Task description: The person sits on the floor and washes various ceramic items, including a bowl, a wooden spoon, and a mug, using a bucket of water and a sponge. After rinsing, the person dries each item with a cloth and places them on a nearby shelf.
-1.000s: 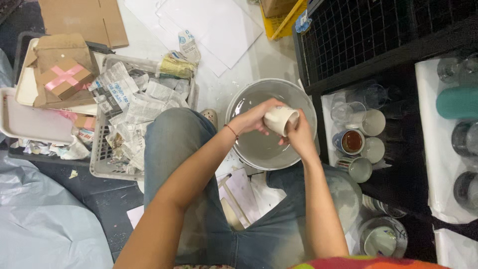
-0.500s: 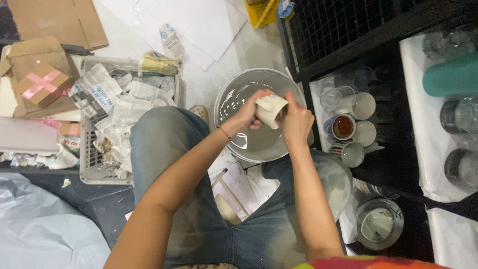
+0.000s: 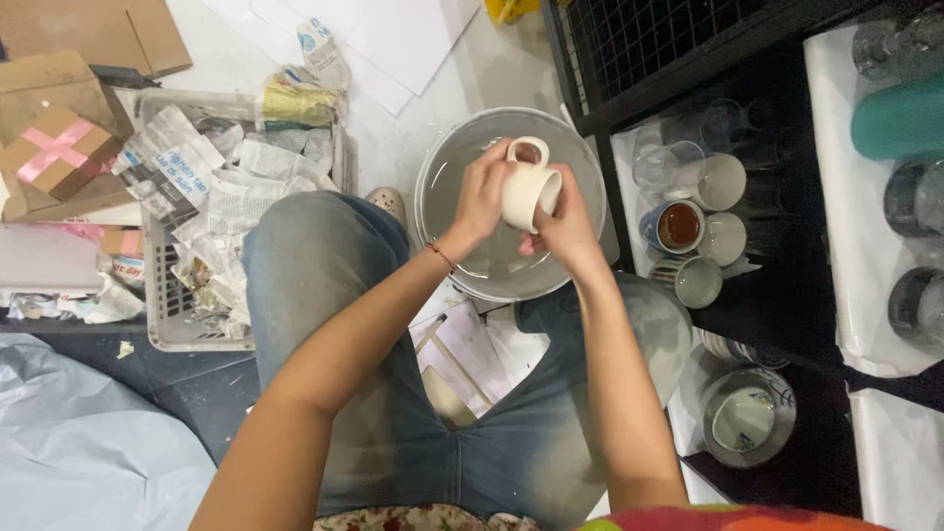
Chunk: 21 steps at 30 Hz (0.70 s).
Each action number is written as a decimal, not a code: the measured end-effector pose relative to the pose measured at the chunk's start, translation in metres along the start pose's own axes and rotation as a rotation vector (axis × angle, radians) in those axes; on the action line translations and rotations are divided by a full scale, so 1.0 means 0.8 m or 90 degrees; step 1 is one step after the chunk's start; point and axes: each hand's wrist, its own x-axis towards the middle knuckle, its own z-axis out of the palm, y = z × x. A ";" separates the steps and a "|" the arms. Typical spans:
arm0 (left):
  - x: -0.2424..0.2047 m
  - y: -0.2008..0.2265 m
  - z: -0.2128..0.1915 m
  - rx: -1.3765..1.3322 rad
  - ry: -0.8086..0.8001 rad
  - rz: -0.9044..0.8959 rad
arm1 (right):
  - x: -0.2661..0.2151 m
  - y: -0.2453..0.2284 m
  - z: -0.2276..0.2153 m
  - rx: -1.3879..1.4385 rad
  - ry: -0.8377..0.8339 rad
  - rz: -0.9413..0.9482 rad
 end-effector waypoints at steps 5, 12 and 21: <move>-0.001 -0.009 0.017 0.033 0.067 -0.059 | 0.017 -0.001 -0.012 -0.351 0.085 -0.147; 0.015 -0.031 -0.005 -0.195 0.029 -0.279 | 0.018 -0.003 -0.003 -0.353 0.071 -0.173; 0.004 -0.045 0.002 -0.176 0.058 -0.295 | 0.015 -0.008 0.003 -0.466 0.067 -0.237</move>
